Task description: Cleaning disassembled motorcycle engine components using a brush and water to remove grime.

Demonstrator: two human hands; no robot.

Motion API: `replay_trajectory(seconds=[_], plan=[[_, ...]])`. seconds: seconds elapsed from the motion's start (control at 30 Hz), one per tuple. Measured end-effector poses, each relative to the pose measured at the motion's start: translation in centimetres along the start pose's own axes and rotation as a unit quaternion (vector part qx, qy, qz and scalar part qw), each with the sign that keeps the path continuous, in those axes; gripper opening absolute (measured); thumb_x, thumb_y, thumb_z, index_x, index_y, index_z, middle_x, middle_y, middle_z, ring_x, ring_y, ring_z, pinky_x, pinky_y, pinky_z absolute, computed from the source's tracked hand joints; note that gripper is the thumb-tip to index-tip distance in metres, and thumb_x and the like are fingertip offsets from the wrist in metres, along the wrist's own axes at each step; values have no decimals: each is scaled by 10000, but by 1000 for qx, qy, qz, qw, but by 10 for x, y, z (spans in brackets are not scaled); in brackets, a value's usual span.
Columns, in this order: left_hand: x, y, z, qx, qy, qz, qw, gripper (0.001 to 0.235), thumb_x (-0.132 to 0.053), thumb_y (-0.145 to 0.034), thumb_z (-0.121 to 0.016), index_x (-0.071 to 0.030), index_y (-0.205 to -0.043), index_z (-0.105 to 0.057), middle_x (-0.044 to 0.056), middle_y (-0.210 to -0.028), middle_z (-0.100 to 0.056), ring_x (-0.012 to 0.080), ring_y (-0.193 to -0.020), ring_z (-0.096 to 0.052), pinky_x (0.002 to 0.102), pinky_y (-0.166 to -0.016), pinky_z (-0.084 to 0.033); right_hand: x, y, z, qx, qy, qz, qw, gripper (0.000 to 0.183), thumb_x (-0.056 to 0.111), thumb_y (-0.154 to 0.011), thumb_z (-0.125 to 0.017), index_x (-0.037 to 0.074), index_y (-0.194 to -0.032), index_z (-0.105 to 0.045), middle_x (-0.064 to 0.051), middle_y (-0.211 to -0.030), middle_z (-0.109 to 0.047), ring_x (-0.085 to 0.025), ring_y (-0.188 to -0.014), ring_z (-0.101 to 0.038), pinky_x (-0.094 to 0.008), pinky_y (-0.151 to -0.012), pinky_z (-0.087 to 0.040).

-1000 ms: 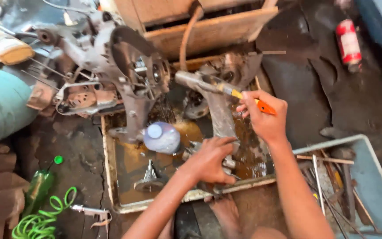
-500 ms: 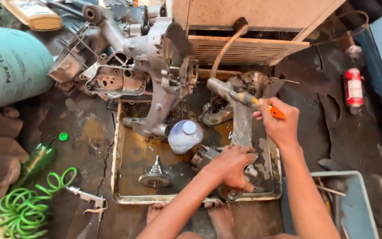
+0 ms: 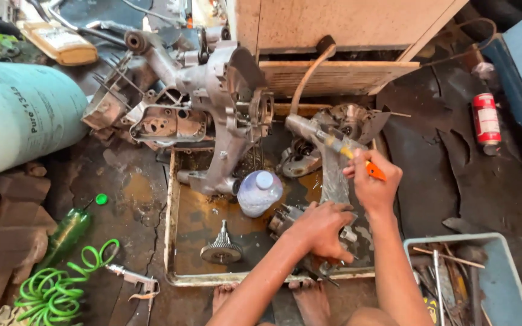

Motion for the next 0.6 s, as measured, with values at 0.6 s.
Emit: replay_trajectory(seconds=[0.6], plan=[[-11,5,6,95,29,21,995,968,-587,-632,-712,-55,-1419,-528,132,-1671,-338,425,-1424,-381,720,-929,-431,17,-81,-40,451,250,-81,853,161,260,-954,-724,116,-960,-794,-53,-760,-812,-139,-617,-758,-307,-694,-581]])
Point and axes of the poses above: each hand's wrist, its own y-axis away from the middle knuckle, its own z-axis out of the back of the hand, x = y × z, the point moved 7 cm from there along -y, towards the middle knuckle
